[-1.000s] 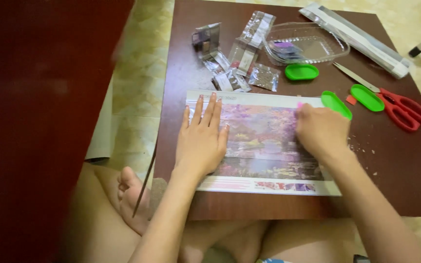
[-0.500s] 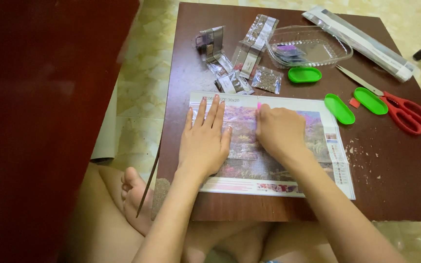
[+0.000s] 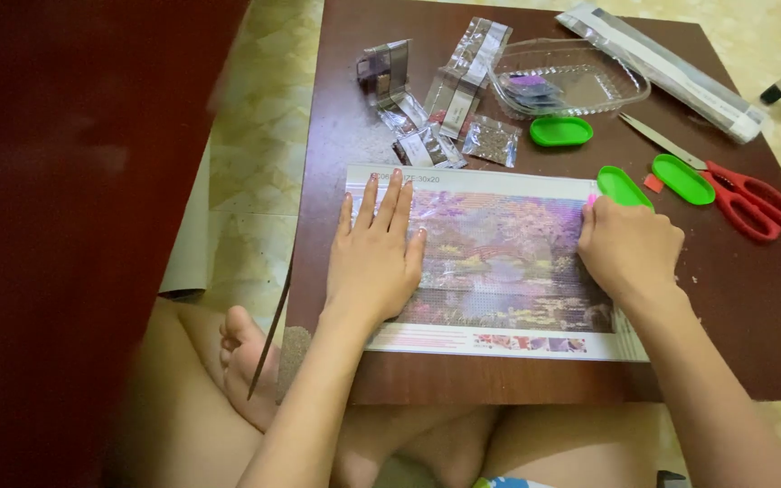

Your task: The person performs diamond painting by picking up small resin diamonds from a container with tweezers or a marker tool, then placing them onto an adhesive canvas. The person also transfers beads between small containers.

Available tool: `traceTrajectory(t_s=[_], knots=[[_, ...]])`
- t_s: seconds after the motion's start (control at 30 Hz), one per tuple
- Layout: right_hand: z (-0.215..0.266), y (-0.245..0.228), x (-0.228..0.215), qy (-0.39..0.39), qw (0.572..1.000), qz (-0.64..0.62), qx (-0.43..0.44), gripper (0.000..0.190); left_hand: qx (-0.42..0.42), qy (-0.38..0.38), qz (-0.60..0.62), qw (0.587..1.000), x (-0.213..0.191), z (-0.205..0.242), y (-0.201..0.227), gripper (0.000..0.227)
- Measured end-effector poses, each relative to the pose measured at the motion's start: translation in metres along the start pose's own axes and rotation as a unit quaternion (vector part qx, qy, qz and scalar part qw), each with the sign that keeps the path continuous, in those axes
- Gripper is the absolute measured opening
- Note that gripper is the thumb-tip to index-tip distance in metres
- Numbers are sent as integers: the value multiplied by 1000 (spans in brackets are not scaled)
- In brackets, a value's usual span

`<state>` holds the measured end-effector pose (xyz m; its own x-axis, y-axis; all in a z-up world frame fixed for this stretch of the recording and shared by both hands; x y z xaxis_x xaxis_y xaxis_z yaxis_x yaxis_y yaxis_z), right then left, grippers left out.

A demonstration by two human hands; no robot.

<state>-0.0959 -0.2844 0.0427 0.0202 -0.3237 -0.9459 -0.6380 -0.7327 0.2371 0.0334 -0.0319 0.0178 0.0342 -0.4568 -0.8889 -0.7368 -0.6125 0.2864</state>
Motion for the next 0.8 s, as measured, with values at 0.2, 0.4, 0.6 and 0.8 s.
traceTrajectory(t_s=[0.2, 0.4, 0.6, 0.8], knots=[[-12, -52, 5, -14, 998, -58, -27, 46, -30, -88, 66, 993, -20, -1, 7, 60], [-7, -123, -18, 72, 986, -98, -118, 40, -32, -79, 107, 991, -17, -3, -1, 61], [2, -176, -35, 98, 971, -138, -170, 27, -75, -43, 300, 950, -14, -14, -28, 67], [2, -187, -37, 68, 978, -132, -149, 28, -50, -6, 11, 999, -35, 10, -38, 54]])
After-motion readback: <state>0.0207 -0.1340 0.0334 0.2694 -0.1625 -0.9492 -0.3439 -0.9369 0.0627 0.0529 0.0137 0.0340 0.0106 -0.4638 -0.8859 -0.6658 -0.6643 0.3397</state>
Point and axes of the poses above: each hand's wrist, its own z-axis away from the middle knuckle, its own x-axis out of the palm, y = z × x, the point moved 5 cm from there along -z, towards the middle knuckle, and after that the axes turned 3 degrees about z, right-handed, at the moved point
